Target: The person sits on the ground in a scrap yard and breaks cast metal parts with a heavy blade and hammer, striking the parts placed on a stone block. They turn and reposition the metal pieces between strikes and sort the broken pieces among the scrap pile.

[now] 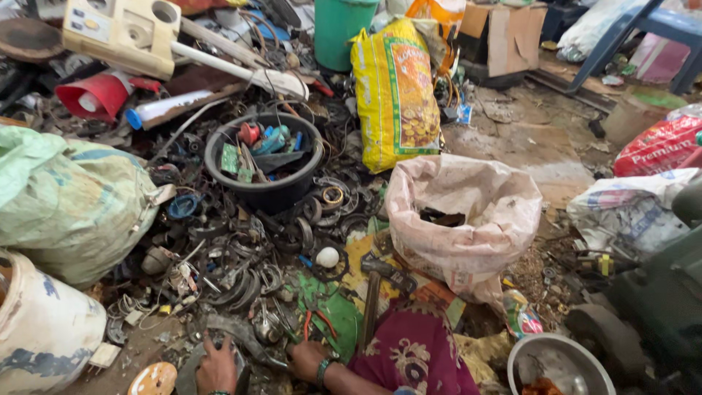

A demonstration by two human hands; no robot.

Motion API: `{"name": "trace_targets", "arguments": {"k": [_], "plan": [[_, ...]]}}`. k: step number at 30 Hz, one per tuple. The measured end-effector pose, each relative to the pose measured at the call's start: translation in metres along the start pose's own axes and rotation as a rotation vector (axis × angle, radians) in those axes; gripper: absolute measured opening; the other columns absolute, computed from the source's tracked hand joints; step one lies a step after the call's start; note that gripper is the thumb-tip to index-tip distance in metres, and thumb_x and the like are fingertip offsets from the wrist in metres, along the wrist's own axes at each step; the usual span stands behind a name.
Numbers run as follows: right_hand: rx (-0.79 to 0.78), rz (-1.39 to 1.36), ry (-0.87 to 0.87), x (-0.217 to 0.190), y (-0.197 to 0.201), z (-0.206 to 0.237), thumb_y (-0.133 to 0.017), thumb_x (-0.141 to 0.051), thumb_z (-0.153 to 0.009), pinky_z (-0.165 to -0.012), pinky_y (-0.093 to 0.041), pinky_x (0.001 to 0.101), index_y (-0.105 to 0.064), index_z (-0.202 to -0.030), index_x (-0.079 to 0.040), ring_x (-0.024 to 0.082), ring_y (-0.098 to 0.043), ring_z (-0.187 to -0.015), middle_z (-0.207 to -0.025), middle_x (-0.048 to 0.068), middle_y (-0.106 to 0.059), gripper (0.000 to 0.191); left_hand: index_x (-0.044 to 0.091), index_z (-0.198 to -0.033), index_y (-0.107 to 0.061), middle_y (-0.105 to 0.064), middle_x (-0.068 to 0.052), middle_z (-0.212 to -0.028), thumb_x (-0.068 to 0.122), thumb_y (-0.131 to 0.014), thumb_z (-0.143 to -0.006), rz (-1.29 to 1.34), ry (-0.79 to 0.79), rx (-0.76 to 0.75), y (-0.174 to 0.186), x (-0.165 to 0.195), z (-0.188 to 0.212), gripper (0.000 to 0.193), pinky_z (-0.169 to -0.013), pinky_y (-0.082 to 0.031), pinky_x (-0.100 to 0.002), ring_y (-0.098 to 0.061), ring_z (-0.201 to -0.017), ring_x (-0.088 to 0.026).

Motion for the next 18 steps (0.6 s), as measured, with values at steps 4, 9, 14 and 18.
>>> {"name": "trace_targets", "arguments": {"k": [4,9,14,18], "plan": [[0.085,0.061,-0.047,-0.008,0.001,0.007,-0.064,-0.025,-0.092,-0.076,-0.055,0.0582,-0.072,-0.105,-0.008,0.047,-0.069,-0.087,-0.091,0.026,-0.07,0.023,0.037,-0.136,-0.058,-0.04,-0.014,-0.158,0.038,-0.058,-0.096,0.069,-0.036,0.04,-0.009,-0.008,0.001,0.04,-0.079,-0.062,-0.047,-0.07,-0.1,-0.038],[0.081,0.03,-0.049,-0.016,0.012,0.014,-0.065,-0.029,-0.092,-0.077,-0.055,0.0576,-0.072,-0.103,-0.008,0.046,-0.07,-0.087,-0.092,0.025,-0.071,0.025,0.033,-0.135,-0.06,-0.046,-0.018,-0.149,0.031,-0.057,-0.097,0.026,-0.053,0.051,-0.011,-0.007,0.002,0.038,-0.078,-0.062,-0.046,-0.071,-0.097,-0.037],[0.06,0.022,-0.049,-0.019,0.018,0.017,-0.067,-0.029,-0.091,-0.076,-0.054,0.0581,-0.07,-0.104,-0.006,0.047,-0.069,-0.087,-0.091,0.025,-0.07,0.027,0.03,-0.137,-0.059,-0.051,-0.019,-0.141,0.033,-0.057,-0.099,-0.028,-0.07,0.051,-0.012,-0.005,0.005,0.038,-0.076,-0.063,-0.044,-0.072,-0.094,-0.035],[0.074,0.036,-0.024,-0.015,0.012,0.012,-0.068,-0.027,-0.09,-0.077,-0.054,0.0571,-0.07,-0.102,-0.004,0.047,-0.069,-0.087,-0.091,0.026,-0.07,0.026,0.031,-0.135,-0.059,-0.047,-0.019,-0.146,0.032,-0.058,-0.096,0.021,-0.081,0.103,-0.011,-0.007,0.007,0.038,-0.074,-0.063,-0.044,-0.072,-0.092,-0.037]]}}
Point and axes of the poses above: each hand's wrist, its own z-axis away from the middle knuckle, its own y-axis out of the back of the hand, x = y × z, the point moved 1 cm from there along -z, towards the middle knuckle
